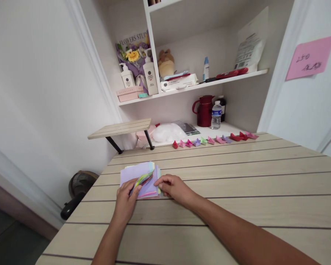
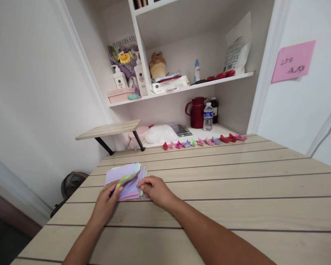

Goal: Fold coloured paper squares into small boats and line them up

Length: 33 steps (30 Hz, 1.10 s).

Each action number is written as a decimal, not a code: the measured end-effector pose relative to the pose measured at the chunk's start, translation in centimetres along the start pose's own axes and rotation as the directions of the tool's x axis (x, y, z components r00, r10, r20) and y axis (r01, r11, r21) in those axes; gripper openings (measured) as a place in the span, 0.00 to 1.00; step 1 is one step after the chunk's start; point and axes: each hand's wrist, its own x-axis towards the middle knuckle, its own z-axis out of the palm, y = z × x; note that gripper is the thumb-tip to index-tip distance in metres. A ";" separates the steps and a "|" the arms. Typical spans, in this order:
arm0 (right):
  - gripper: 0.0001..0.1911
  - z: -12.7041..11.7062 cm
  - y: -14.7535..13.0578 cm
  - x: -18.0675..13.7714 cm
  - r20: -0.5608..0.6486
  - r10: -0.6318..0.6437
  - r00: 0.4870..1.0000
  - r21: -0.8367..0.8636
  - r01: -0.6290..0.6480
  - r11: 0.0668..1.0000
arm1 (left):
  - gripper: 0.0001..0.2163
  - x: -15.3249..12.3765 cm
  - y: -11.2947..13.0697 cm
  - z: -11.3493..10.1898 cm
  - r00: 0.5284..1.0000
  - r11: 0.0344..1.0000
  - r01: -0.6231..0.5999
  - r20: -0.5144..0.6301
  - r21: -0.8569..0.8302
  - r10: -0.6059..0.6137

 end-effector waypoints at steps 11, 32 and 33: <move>0.12 0.0 0.5 -0.1 -0.011 -0.049 0.999 -0.218 0.046 0.975 | 0.19 -0.1 0.2 0.2 0.996 1.000 -0.013 -0.083 0.028 0.015; 0.04 1.1 -5.0 8.5 -0.034 -0.414 0.910 -0.298 0.386 0.873 | 0.24 -0.9 1.3 -1.7 0.800 0.996 0.062 -0.594 -0.065 -0.088; 0.07 1.0 -5.6 9.0 -0.085 -0.401 0.912 -0.235 0.373 0.898 | 0.25 -0.9 1.2 -2.0 0.757 0.991 0.084 -0.640 -0.107 -0.133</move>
